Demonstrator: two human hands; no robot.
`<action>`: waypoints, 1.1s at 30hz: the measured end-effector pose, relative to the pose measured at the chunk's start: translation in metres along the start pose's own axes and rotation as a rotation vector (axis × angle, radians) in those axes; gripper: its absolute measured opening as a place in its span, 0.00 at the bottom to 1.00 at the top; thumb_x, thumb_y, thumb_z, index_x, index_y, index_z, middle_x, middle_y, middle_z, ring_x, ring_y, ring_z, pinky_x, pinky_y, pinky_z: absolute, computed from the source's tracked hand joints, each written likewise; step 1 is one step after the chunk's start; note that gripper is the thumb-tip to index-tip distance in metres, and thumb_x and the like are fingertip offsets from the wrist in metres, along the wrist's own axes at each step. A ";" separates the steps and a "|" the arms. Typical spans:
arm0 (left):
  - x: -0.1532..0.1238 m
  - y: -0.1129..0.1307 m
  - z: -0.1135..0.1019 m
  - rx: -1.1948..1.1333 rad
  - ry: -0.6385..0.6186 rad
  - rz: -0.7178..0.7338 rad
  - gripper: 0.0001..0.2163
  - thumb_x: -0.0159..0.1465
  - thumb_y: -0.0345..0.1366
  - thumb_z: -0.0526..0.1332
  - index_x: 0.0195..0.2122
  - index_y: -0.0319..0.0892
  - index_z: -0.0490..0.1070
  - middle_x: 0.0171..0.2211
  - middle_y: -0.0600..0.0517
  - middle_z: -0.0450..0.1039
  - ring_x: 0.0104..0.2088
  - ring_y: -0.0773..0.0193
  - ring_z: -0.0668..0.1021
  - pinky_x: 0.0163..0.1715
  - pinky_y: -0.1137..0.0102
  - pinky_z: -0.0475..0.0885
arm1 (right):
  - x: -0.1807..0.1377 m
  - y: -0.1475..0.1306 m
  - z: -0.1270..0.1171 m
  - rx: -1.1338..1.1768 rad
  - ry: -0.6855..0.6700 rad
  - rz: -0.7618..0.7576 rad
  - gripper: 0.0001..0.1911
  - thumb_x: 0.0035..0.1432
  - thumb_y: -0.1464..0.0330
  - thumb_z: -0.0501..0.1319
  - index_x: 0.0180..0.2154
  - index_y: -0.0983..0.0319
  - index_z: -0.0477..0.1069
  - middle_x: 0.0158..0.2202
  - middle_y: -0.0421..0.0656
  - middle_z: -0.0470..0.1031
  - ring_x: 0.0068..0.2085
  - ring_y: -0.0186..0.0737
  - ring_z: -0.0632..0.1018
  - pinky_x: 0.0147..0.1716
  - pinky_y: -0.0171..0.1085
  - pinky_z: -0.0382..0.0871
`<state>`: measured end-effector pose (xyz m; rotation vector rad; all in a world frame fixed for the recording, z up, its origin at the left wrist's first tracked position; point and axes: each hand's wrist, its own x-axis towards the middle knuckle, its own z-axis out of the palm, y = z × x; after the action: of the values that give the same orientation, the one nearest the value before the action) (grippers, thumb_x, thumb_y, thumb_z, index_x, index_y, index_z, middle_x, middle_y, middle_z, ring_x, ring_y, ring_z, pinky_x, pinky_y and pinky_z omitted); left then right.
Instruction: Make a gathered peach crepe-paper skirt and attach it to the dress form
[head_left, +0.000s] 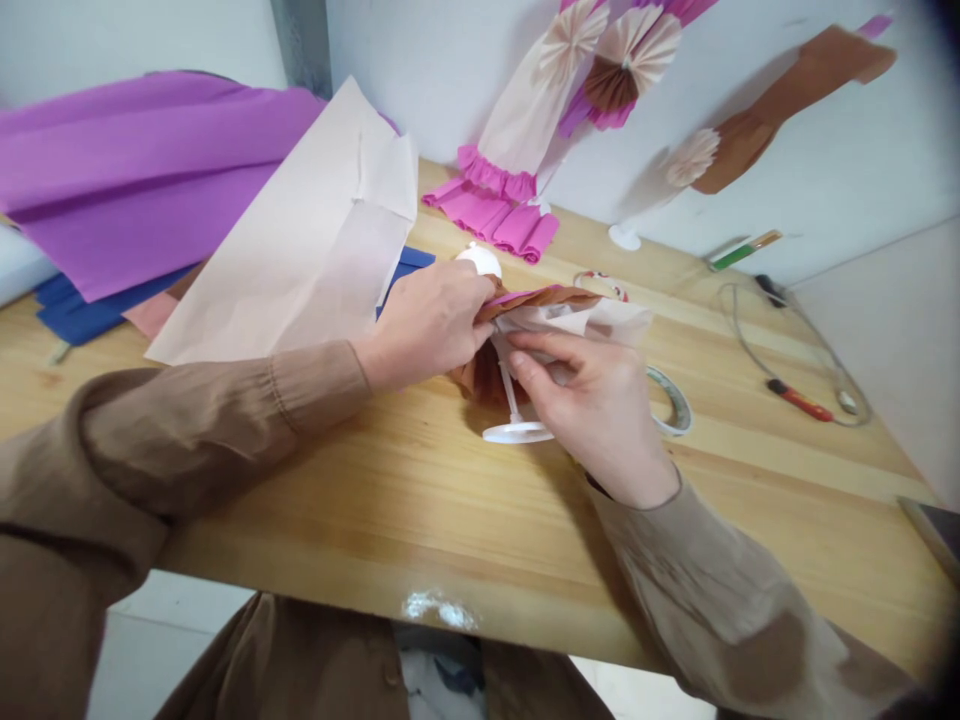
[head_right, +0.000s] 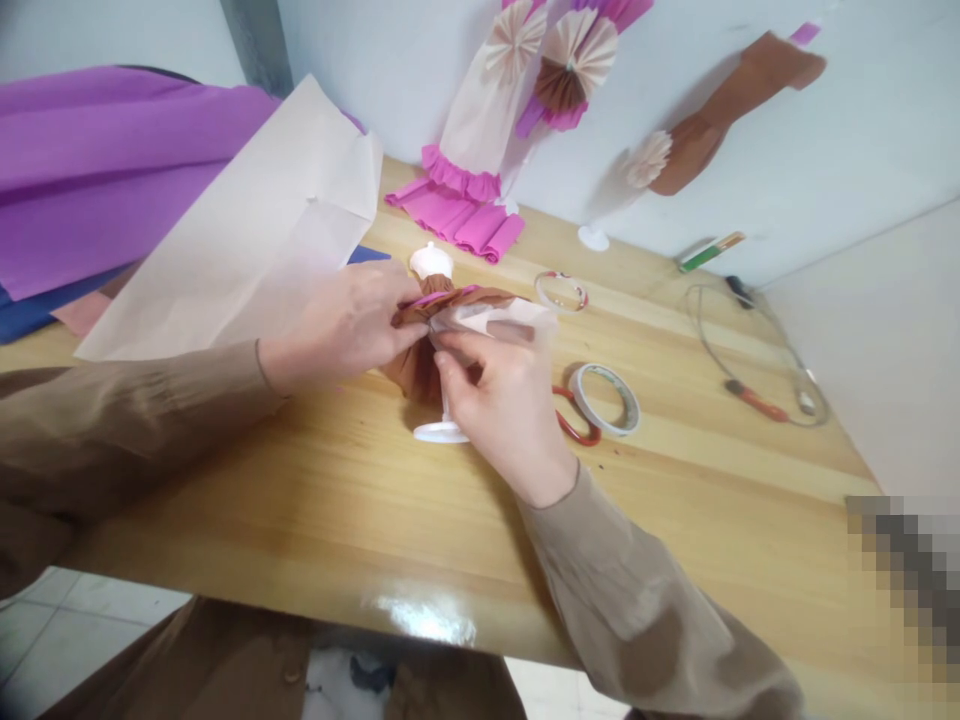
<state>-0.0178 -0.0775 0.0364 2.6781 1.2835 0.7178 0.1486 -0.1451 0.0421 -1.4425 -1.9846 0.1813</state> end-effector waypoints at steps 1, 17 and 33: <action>0.000 0.001 0.000 0.016 -0.012 -0.002 0.09 0.63 0.36 0.55 0.33 0.38 0.72 0.33 0.47 0.74 0.35 0.58 0.76 0.31 0.67 0.65 | 0.000 0.001 0.001 0.005 0.008 0.014 0.10 0.54 0.71 0.61 0.36 0.62 0.80 0.32 0.44 0.82 0.31 0.42 0.80 0.33 0.41 0.75; 0.010 -0.003 -0.006 -0.116 -0.134 -0.041 0.07 0.60 0.33 0.58 0.25 0.40 0.71 0.23 0.54 0.68 0.24 0.67 0.67 0.27 0.70 0.58 | 0.006 0.007 -0.001 0.022 -0.157 0.004 0.08 0.54 0.69 0.62 0.34 0.62 0.80 0.29 0.42 0.81 0.28 0.40 0.79 0.31 0.38 0.73; 0.012 -0.005 -0.005 -0.036 -0.121 0.035 0.10 0.62 0.34 0.55 0.24 0.43 0.70 0.23 0.53 0.68 0.24 0.67 0.66 0.27 0.69 0.59 | 0.004 0.013 0.005 0.012 -0.065 0.096 0.11 0.55 0.69 0.61 0.39 0.59 0.81 0.36 0.43 0.83 0.33 0.44 0.82 0.36 0.41 0.77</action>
<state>-0.0173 -0.0658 0.0440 2.6753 1.1864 0.5666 0.1556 -0.1355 0.0342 -1.5431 -1.9637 0.2856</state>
